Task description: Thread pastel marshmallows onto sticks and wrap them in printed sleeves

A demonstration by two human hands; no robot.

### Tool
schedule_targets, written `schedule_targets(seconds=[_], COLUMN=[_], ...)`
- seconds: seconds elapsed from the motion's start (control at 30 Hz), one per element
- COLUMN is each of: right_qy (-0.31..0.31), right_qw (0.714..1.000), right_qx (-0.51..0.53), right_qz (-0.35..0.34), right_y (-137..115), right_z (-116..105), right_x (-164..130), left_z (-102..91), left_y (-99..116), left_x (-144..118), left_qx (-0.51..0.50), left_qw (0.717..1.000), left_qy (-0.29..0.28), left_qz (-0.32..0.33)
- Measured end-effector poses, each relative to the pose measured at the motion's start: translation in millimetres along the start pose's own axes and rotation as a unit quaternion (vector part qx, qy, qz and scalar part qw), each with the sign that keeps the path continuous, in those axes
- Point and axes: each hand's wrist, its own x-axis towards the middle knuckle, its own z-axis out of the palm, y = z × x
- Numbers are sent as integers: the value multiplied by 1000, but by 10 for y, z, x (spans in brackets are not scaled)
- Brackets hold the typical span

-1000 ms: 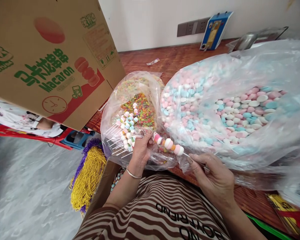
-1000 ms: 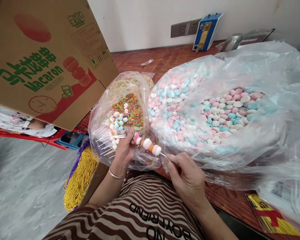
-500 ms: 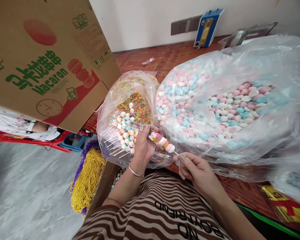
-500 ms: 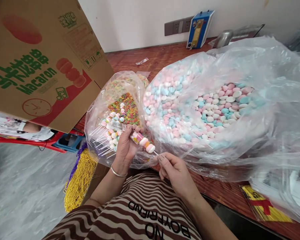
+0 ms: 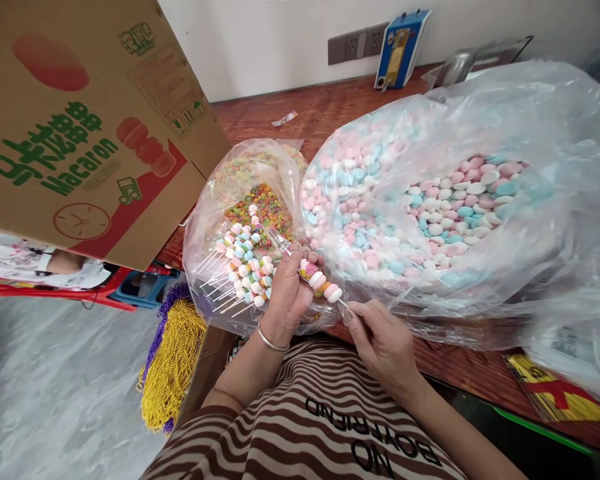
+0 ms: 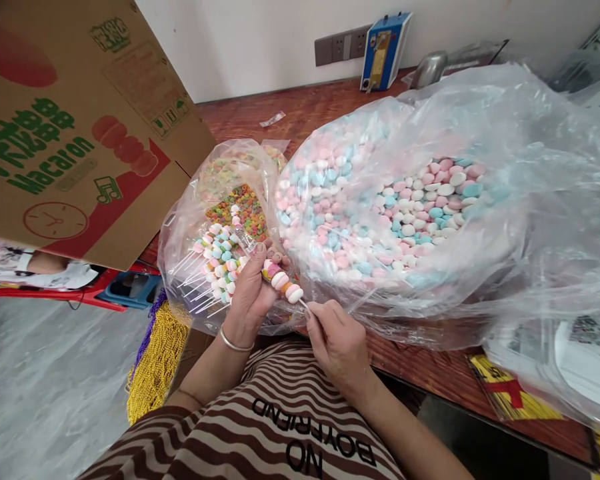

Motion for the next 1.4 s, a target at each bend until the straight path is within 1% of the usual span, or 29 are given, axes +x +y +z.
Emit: schedule_targets(seconds=[0.07,0.13,0.17,0.2,0.23,0.27,0.3,0.33,0.37,0.4,0.43,0.47,0.5,0.53,0.57,0.67,0.7,0.73,0.77,0.83,0.9,0.93,1.0,1.03,1.1,1.17,1.2,1.3,1.4], right_qy=[15,16,8,-7,-23,-42,-60,-77,-90,-99,-103,-104,-97,-84,-69,-21,-8,2,12,35,44,41,18,7,-1,8,13,20,12], right_qw=[996,996,999,998,986,957,911,855,799,753,721,706,707,723,754,893,932,960,978,993,996,995,978,956,894,845,832,814,809], right_qx=[-72,-75,-41,19,102,198,295,383,454,504,535,550,552,541,516,349,276,207,147,61,29,43,138,212,351,434,454,479,482], right_qz=[-42,-32,3,59,130,208,281,342,384,411,427,434,431,421,400,283,236,191,151,91,67,79,154,202,280,313,319,329,335], right_y=[3,-9,-18,-28,-36,-43,-47,-50,-50,-49,-47,-43,-38,-31,-22,13,25,36,45,56,64,69,88,103,139,175,188,203,188], right_z=[4,2,-1,-3,-3,-1,6,17,31,49,67,83,97,105,107,83,71,61,53,48,57,66,90,104,134,155,160,150,125], right_x=[6,18,27,38,52,68,84,100,113,124,130,131,128,121,112,89,85,83,84,89,95,97,93,87,67,46,38,37,54], left_z=[13,18,16,13,9,5,3,2,5,10,17,25,34,42,50,82,97,114,134,173,201,207,199,185,143,93,70,23,17], left_y=[-43,-89,-111,-132,-150,-166,-178,-188,-196,-201,-206,-209,-212,-214,-216,-214,-212,-212,-213,-229,-263,-284,-324,-338,-344,-317,-291,-169,-16], left_x=[-8,-13,-14,-13,-11,-10,-9,-10,-12,-16,-21,-27,-32,-36,-39,-48,-54,-61,-70,-93,-116,-126,-137,-139,-136,-128,-122,-84,-7], left_qx=[-4,-3,-4,-8,-14,-20,-25,-24,-18,-10,-2,2,3,0,-3,0,4,7,9,16,22,21,11,7,17,41,50,64,85], left_qw=[1000,1000,1000,1000,999,999,998,998,997,997,996,996,995,995,994,996,997,997,997,997,997,997,995,994,990,987,986,985,986], left_qy=[-17,-19,-18,-19,-24,-34,-46,-57,-64,-67,-69,-71,-74,-78,-79,-57,-45,-35,-28,-16,-8,-7,-20,-34,-67,-99,-113,-150,-146], left_qz=[9,2,-4,-12,-19,-24,-29,-34,-38,-42,-48,-54,-60,-65,-69,-70,-69,-68,-68,-68,-72,-77,-93,-104,-123,-123,-114,-63,1])
